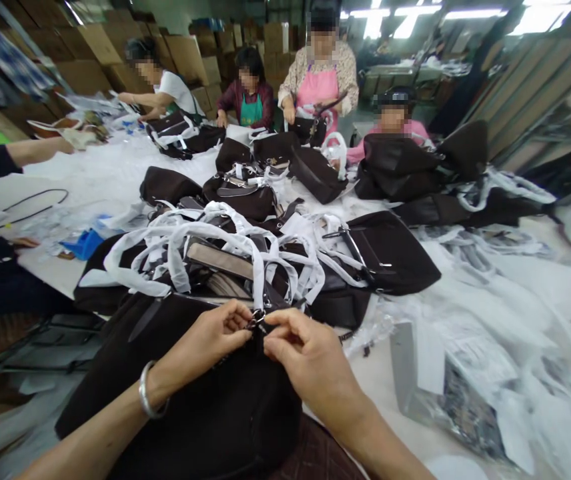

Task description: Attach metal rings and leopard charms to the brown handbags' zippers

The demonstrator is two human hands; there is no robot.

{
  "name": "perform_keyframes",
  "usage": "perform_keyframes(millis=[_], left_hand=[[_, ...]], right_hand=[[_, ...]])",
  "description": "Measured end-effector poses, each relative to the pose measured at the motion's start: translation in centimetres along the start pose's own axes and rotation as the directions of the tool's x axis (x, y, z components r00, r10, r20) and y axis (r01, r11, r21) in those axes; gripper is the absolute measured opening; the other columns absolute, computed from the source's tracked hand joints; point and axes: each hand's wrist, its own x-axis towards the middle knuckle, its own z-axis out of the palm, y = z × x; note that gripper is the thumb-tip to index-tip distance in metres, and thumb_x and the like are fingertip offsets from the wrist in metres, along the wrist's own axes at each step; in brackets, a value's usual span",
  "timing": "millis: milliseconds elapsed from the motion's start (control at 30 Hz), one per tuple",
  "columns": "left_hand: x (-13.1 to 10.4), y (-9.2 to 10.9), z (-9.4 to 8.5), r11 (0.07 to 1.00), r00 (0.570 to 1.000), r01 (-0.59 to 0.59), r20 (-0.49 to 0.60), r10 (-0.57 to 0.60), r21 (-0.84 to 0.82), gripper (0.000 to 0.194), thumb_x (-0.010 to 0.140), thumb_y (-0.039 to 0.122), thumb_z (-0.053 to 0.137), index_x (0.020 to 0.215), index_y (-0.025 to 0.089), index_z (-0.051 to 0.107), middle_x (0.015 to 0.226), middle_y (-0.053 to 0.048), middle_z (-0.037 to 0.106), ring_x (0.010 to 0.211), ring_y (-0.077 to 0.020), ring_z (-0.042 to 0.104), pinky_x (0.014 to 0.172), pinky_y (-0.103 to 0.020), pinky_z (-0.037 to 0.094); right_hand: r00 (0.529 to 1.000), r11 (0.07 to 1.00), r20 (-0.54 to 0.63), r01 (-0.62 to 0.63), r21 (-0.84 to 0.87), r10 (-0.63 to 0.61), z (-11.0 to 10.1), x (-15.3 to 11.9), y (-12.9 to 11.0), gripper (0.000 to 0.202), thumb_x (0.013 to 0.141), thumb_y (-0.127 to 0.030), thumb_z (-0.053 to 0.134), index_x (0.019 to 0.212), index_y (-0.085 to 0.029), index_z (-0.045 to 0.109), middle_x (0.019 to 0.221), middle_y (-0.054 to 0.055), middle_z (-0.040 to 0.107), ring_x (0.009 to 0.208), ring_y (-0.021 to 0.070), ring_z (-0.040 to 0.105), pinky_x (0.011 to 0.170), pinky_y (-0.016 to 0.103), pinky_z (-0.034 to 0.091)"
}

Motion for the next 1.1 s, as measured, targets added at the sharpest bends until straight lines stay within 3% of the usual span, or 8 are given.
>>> perform_keyframes(millis=[67, 133, 367, 600, 867, 967, 1100], left_hand=[[-0.4, -0.2, -0.2, 0.996, 1.0, 0.024, -0.007, -0.025, -0.083, 0.016, 0.079, 0.019, 0.059, 0.095, 0.018, 0.06, 0.083, 0.0, 0.066, 0.076, -0.0145, 0.062, 0.072, -0.025, 0.047], [-0.7, -0.6, -0.3, 0.988, 0.998, 0.063, 0.001, -0.064, -0.139, 0.016, 0.078, 0.019, 0.059, 0.094, 0.017, 0.061, 0.081, 0.0, 0.065, 0.074, -0.014, 0.061, 0.071, -0.025, 0.047], [-1.0, -2.0, -0.1, 0.971, 0.992, 0.119, 0.054, -0.11, -0.206, 0.014, 0.076, 0.02, 0.059, 0.089, 0.016, 0.063, 0.068, 0.003, 0.061, 0.063, -0.0125, 0.058, 0.062, -0.023, 0.045], [-1.7, -1.9, -0.1, 0.996, 1.0, 0.018, -0.019, -0.019, -0.092, 0.016, 0.077, 0.018, 0.058, 0.089, 0.017, 0.068, 0.073, 0.001, 0.065, 0.066, -0.0134, 0.058, 0.063, -0.023, 0.044], [-2.4, -1.0, 0.0, 0.993, 0.995, -0.071, -0.067, 0.078, 0.093, 0.016, 0.075, 0.012, 0.056, 0.086, 0.019, 0.065, 0.08, -0.001, 0.064, 0.071, -0.0147, 0.057, 0.069, -0.025, 0.043], [-2.1, -1.6, -0.1, 0.998, 0.999, -0.051, -0.019, 0.05, -0.037, 0.01, 0.083, 0.021, 0.054, 0.087, 0.019, 0.063, 0.079, 0.0, 0.063, 0.071, -0.0146, 0.057, 0.068, -0.024, 0.044], [-0.9, -3.3, 0.1, 0.948, 0.992, 0.058, 0.121, -0.021, -0.314, 0.025, 0.09, 0.038, 0.049, 0.08, 0.017, 0.058, 0.071, 0.001, 0.057, 0.065, -0.0127, 0.054, 0.061, -0.022, 0.045]], right_hand=[[0.999, 0.995, 0.018, 0.046, -0.091, -0.045, 1.1, 0.3, 0.3, 0.006, 0.084, -0.019, 0.064, 0.083, -0.022, 0.07, 0.069, -0.003, 0.07, 0.065, 0.0124, 0.066, 0.064, 0.022, 0.049], [0.996, 0.982, 0.01, 0.091, -0.166, -0.091, 1.9, 0.6, 0.7, 0.012, 0.086, -0.02, 0.063, 0.076, -0.022, 0.07, 0.07, -0.003, 0.07, 0.065, 0.0126, 0.065, 0.064, 0.023, 0.047], [0.965, 0.871, -0.017, 0.229, -0.434, -0.262, 3.4, 1.1, 1.7, 0.015, 0.086, -0.012, 0.059, 0.08, -0.021, 0.069, 0.079, 0.001, 0.069, 0.072, 0.015, 0.063, 0.069, 0.026, 0.046], [0.971, 0.71, 0.01, 0.182, -0.68, -0.239, 4.8, 1.5, 2.1, 0.014, 0.083, -0.011, 0.06, 0.073, -0.019, 0.067, 0.075, 0.003, 0.069, 0.068, 0.0164, 0.065, 0.065, 0.027, 0.042], [0.97, 0.618, -0.012, 0.146, -0.773, -0.243, 5.4, 1.5, 2.0, 0.015, 0.081, -0.011, 0.06, 0.069, -0.019, 0.064, 0.072, 0.003, 0.068, 0.066, 0.0176, 0.064, 0.061, 0.028, 0.039], [0.967, 0.61, 0.003, 0.163, -0.776, -0.254, 5.7, 1.5, 2.1, 0.015, 0.085, -0.013, 0.059, 0.072, -0.019, 0.064, 0.074, 0.004, 0.067, 0.069, 0.0178, 0.064, 0.062, 0.028, 0.04], [0.958, 0.6, 0.05, 0.217, -0.77, -0.284, 6.1, 1.4, 2.4, 0.018, 0.089, -0.013, 0.056, 0.074, -0.019, 0.062, 0.075, 0.004, 0.065, 0.07, 0.0174, 0.063, 0.064, 0.028, 0.041]])
